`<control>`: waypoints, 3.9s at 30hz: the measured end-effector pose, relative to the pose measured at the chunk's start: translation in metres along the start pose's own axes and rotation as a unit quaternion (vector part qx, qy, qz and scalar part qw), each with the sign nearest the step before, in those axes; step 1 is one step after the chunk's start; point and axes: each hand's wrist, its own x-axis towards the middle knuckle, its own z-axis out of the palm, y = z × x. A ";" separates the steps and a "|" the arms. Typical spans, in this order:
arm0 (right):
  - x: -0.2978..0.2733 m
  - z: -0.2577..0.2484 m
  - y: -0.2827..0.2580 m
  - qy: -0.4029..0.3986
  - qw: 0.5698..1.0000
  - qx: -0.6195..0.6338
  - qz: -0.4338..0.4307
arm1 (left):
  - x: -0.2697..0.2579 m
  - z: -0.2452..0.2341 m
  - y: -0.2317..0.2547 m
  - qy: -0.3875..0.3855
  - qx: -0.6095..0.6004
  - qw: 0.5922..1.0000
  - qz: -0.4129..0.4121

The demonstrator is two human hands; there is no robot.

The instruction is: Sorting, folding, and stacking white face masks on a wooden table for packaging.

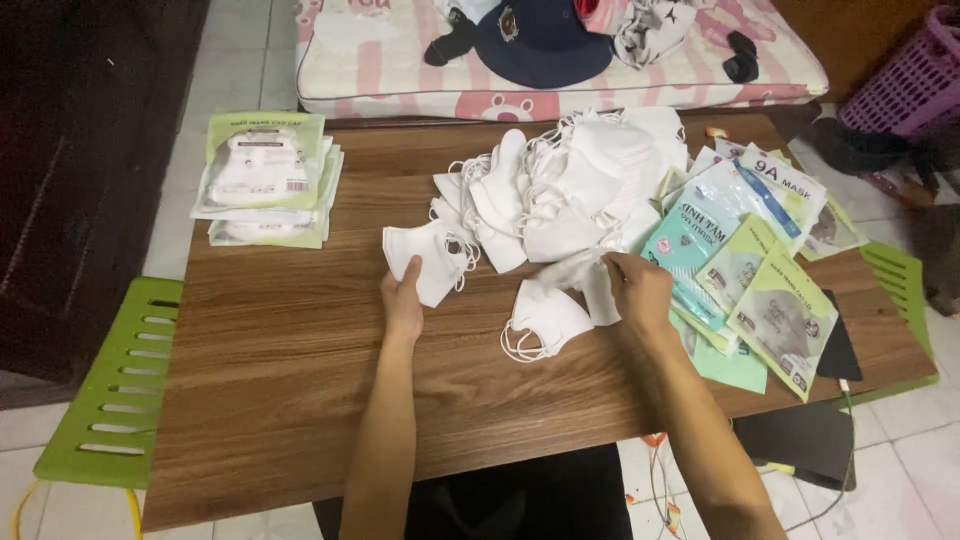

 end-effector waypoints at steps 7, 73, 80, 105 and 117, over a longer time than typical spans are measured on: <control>0.029 -0.052 -0.024 0.133 0.987 -0.011 -0.090 | 0.003 -0.003 -0.003 -0.007 -0.010 1.000 0.002; 0.079 0.085 -0.195 -0.386 0.814 0.432 -0.024 | 0.016 -0.019 -0.029 -0.090 -0.026 0.994 -0.060; 0.075 0.104 -0.164 -0.310 0.885 0.338 0.076 | 0.013 -0.019 -0.017 -0.166 0.079 0.983 0.014; 0.050 0.000 -0.087 -0.418 0.890 0.139 0.119 | 0.013 -0.015 -0.002 0.043 0.006 0.999 -0.026; 0.001 -0.001 -0.041 -0.312 0.851 0.331 0.263 | 0.018 -0.013 -0.007 0.001 -0.038 0.999 0.005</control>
